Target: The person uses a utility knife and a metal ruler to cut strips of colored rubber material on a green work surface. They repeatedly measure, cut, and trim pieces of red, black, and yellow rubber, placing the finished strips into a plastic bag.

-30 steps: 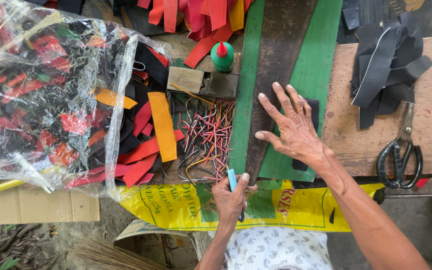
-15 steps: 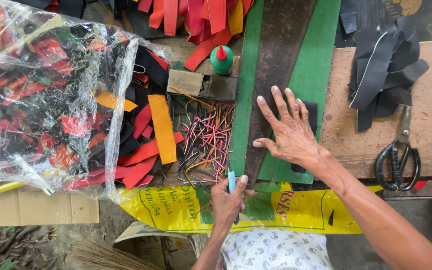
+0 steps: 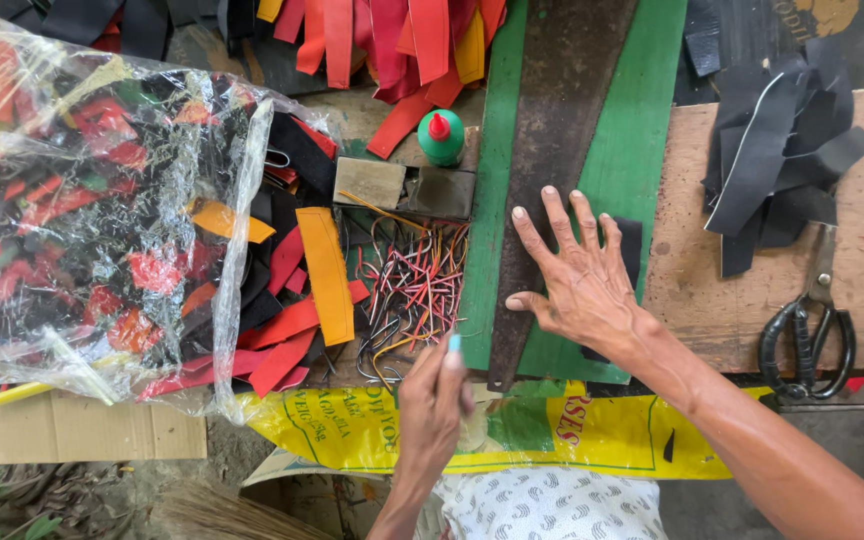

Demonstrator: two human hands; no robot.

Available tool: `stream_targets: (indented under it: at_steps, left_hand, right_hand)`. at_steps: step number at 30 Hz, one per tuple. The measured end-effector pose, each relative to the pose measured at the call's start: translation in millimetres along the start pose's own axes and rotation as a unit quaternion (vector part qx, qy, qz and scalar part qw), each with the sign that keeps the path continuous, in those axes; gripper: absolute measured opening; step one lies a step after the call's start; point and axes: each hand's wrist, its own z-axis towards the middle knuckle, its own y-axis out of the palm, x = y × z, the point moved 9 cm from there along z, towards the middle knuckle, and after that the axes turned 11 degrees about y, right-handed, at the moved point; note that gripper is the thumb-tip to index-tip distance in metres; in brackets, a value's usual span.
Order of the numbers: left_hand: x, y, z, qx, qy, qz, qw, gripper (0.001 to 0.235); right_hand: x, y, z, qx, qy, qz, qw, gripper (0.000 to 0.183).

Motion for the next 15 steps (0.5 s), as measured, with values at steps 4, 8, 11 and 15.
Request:
stream_targets:
  at_steps: [4,8,11,15]
  left_hand:
    - [26.4,37.4,48.1,0.027,0.095,0.000,0.995,0.028]
    - [39.0,57.2,89.1,0.052,0.131,0.021,0.990,0.024]
    - [43.9,66.0,106.5,0.040,0.142,0.050,0.988,0.025]
    - [44.9,69.8,118.7,0.022,0.143,0.089,0.985,0.025]
  right_hand:
    - [2.1,-8.4,0.8,0.019,-0.006,0.005,1.000,0.099]
    - [1.7,-15.9,2.5,0.036,-0.008,0.016,0.999,0.097]
    - [2.0,-18.8,6.6,0.033,-0.004,0.026,0.999,0.097]
    - [3.1,-21.4,8.4,0.031,-0.001,0.025,0.999,0.097]
